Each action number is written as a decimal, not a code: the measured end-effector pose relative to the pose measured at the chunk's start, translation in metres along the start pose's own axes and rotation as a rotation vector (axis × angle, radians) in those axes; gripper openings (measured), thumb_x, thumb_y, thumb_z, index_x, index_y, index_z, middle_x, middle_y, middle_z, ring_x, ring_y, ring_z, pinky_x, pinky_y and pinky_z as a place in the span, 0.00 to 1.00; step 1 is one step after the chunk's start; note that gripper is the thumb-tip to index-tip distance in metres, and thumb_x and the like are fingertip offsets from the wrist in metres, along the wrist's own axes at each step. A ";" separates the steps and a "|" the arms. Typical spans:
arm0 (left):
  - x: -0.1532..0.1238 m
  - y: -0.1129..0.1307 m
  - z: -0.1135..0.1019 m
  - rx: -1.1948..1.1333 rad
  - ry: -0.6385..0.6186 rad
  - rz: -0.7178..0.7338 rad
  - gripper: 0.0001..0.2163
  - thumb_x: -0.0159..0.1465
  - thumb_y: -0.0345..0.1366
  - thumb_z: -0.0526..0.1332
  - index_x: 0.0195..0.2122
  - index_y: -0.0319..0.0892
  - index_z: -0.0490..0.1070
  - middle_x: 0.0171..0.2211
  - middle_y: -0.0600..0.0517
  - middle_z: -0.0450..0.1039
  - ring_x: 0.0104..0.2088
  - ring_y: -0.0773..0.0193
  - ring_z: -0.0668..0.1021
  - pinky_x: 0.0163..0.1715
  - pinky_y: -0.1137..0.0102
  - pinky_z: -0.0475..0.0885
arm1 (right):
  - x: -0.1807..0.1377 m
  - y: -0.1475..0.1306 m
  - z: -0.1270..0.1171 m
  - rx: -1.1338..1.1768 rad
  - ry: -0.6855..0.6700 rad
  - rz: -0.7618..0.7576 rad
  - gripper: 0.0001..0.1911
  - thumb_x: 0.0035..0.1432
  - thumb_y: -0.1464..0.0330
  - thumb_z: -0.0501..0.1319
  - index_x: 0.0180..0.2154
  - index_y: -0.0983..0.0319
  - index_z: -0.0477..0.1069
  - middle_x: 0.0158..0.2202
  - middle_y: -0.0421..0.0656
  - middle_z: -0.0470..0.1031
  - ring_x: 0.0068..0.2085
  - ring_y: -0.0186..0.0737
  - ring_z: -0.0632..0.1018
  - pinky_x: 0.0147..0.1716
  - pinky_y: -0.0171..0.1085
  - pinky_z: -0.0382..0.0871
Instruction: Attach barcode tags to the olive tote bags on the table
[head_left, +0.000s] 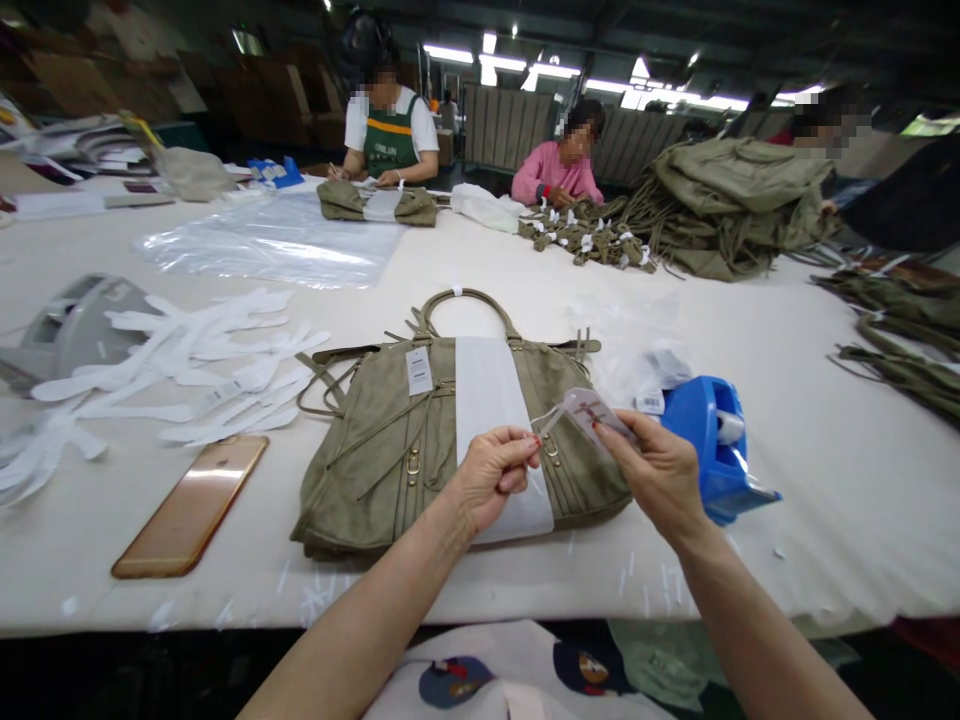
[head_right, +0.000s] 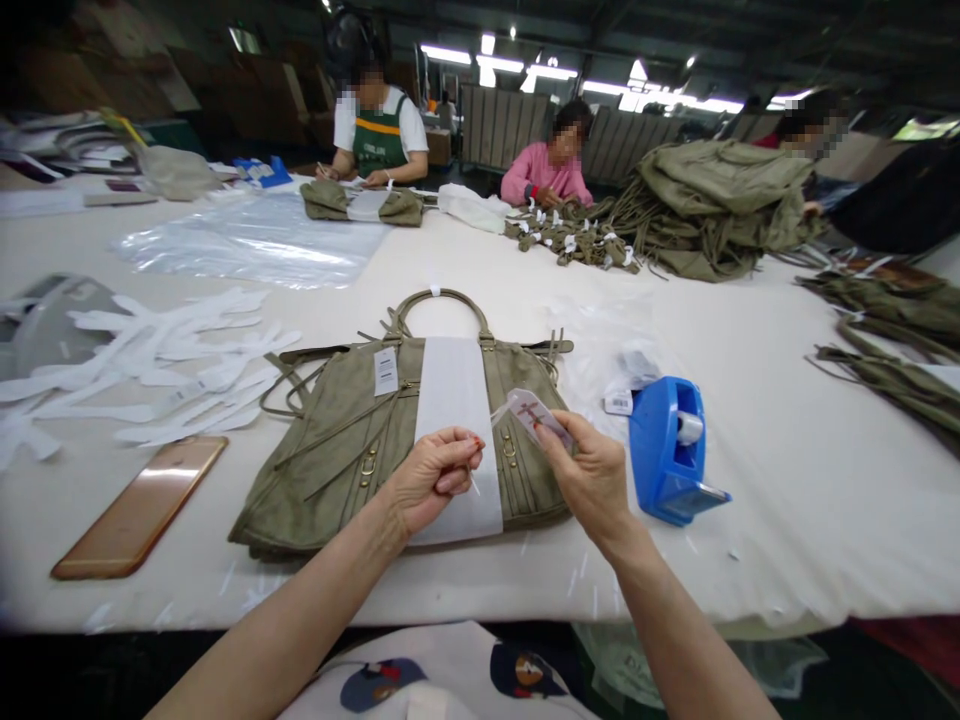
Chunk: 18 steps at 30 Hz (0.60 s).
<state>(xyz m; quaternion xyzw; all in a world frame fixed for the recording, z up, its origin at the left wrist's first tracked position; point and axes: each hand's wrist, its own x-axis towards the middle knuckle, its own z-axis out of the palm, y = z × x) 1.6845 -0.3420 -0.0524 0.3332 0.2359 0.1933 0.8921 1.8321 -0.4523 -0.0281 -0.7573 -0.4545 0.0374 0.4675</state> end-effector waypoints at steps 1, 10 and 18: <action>-0.001 0.002 -0.004 0.005 0.021 0.002 0.13 0.45 0.35 0.68 0.25 0.36 0.65 0.18 0.56 0.67 0.10 0.83 0.54 0.13 0.79 0.44 | -0.001 0.001 0.001 -0.043 0.016 -0.029 0.11 0.54 0.62 0.58 0.36 0.62 0.72 0.29 0.40 0.74 0.28 0.34 0.72 0.27 0.32 0.65; -0.020 0.042 -0.038 0.306 0.122 0.014 0.12 0.43 0.36 0.67 0.22 0.36 0.65 0.16 0.59 0.60 0.13 0.81 0.53 0.14 0.78 0.43 | -0.017 0.023 0.001 -0.236 -0.106 -0.268 0.09 0.57 0.66 0.55 0.37 0.59 0.72 0.35 0.42 0.76 0.34 0.38 0.76 0.37 0.37 0.70; -0.012 0.079 -0.034 1.132 -0.027 0.120 0.03 0.50 0.30 0.58 0.21 0.37 0.68 0.18 0.57 0.63 0.20 0.73 0.63 0.21 0.76 0.57 | 0.016 -0.030 0.040 0.015 -0.510 -0.264 0.26 0.54 0.63 0.57 0.55 0.59 0.59 0.57 0.48 0.61 0.56 0.45 0.64 0.53 0.48 0.60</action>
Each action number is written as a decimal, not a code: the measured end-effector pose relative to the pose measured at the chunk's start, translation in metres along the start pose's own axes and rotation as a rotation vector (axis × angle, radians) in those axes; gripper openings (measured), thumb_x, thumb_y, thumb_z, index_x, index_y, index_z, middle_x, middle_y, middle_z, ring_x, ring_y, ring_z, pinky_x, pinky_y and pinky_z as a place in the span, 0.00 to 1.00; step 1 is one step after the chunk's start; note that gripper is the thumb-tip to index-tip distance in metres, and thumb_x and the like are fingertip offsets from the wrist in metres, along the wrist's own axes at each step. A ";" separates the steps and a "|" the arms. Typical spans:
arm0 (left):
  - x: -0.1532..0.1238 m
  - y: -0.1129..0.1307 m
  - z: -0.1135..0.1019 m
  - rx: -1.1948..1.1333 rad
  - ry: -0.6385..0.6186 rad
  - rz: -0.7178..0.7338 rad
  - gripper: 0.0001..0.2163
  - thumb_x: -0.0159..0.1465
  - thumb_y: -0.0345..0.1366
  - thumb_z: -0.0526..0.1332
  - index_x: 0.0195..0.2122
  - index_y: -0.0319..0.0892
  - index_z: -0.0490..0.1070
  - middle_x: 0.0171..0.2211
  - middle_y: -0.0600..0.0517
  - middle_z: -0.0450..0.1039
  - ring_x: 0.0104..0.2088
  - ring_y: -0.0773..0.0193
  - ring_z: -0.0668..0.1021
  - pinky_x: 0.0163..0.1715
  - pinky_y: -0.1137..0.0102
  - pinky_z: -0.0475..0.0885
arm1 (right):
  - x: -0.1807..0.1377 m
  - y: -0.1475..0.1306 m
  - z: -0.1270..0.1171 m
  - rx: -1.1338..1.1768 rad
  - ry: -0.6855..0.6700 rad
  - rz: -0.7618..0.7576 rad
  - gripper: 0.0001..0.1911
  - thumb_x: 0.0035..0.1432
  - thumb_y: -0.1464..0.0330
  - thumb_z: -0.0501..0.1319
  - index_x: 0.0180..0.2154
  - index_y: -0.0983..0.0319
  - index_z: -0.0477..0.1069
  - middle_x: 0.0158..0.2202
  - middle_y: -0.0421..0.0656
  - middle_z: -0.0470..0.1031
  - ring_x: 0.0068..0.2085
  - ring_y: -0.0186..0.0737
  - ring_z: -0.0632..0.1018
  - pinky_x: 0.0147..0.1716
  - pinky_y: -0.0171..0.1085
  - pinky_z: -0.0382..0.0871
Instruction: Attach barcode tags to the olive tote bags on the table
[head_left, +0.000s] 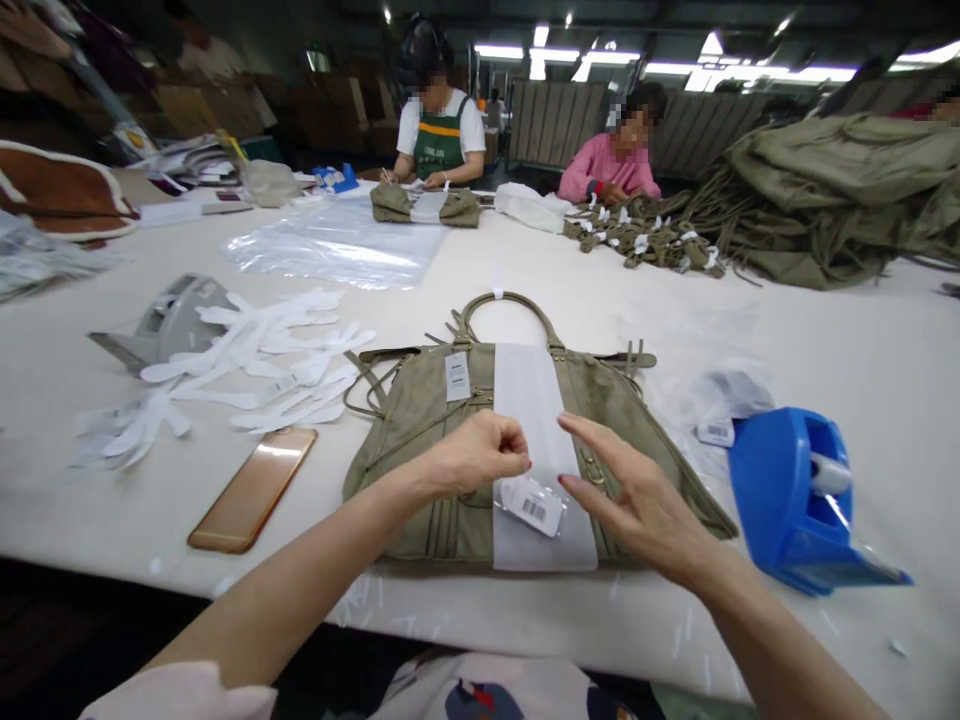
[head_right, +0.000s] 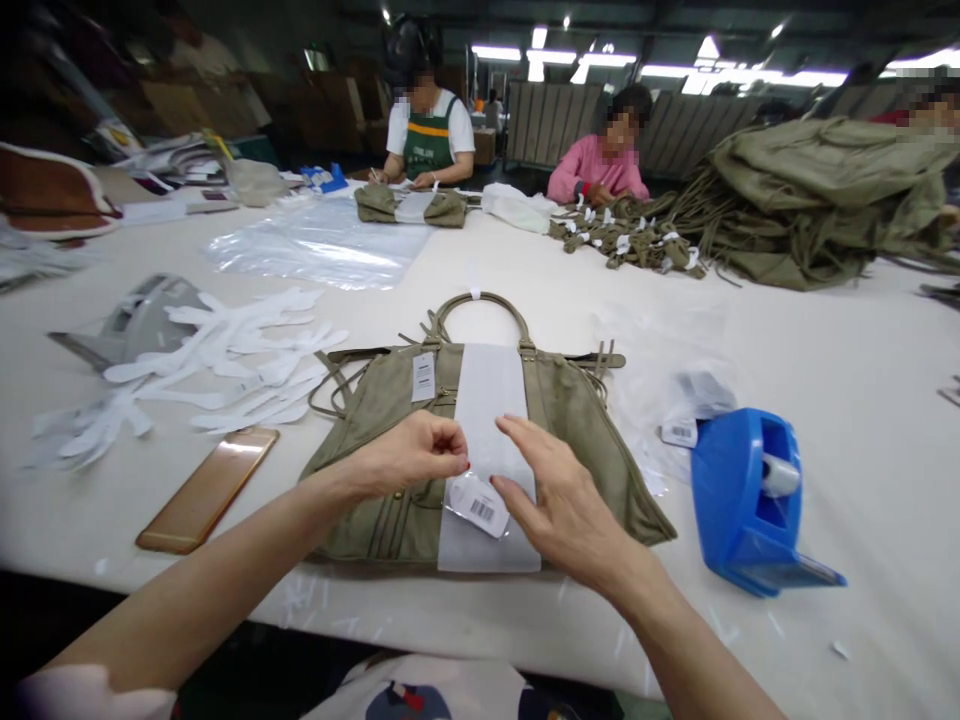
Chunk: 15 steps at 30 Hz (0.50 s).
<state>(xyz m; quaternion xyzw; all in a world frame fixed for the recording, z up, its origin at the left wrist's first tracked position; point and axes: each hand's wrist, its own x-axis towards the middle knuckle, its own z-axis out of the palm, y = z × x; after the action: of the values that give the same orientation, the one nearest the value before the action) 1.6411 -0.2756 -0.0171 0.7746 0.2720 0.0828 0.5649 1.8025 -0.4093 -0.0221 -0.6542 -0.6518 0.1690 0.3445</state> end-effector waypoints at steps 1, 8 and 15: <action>0.003 0.003 -0.003 0.097 -0.007 0.022 0.03 0.50 0.29 0.57 0.21 0.37 0.67 0.17 0.57 0.63 0.20 0.72 0.64 0.21 0.76 0.56 | 0.015 -0.003 0.008 0.156 -0.065 0.015 0.28 0.53 0.64 0.58 0.56 0.60 0.58 0.55 0.49 0.63 0.54 0.44 0.66 0.51 0.47 0.62; 0.021 -0.003 -0.050 0.381 0.021 0.001 0.05 0.50 0.33 0.59 0.21 0.37 0.68 0.17 0.57 0.61 0.20 0.71 0.63 0.20 0.75 0.54 | 0.089 0.002 0.048 0.784 -0.417 0.332 0.14 0.48 0.61 0.61 0.32 0.66 0.68 0.21 0.37 0.68 0.22 0.27 0.67 0.23 0.30 0.61; 0.068 -0.051 -0.123 0.164 0.191 -0.080 0.09 0.48 0.28 0.57 0.31 0.36 0.72 0.24 0.53 0.70 0.25 0.69 0.69 0.26 0.76 0.63 | 0.155 0.022 0.061 0.649 -0.221 0.492 0.15 0.45 0.58 0.60 0.24 0.65 0.67 0.16 0.33 0.60 0.16 0.23 0.55 0.15 0.29 0.43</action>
<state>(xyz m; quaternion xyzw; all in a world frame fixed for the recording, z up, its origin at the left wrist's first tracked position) 1.6284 -0.1278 -0.0333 0.7952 0.3613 0.1111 0.4740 1.7925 -0.2428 -0.0444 -0.6258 -0.4223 0.5117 0.4101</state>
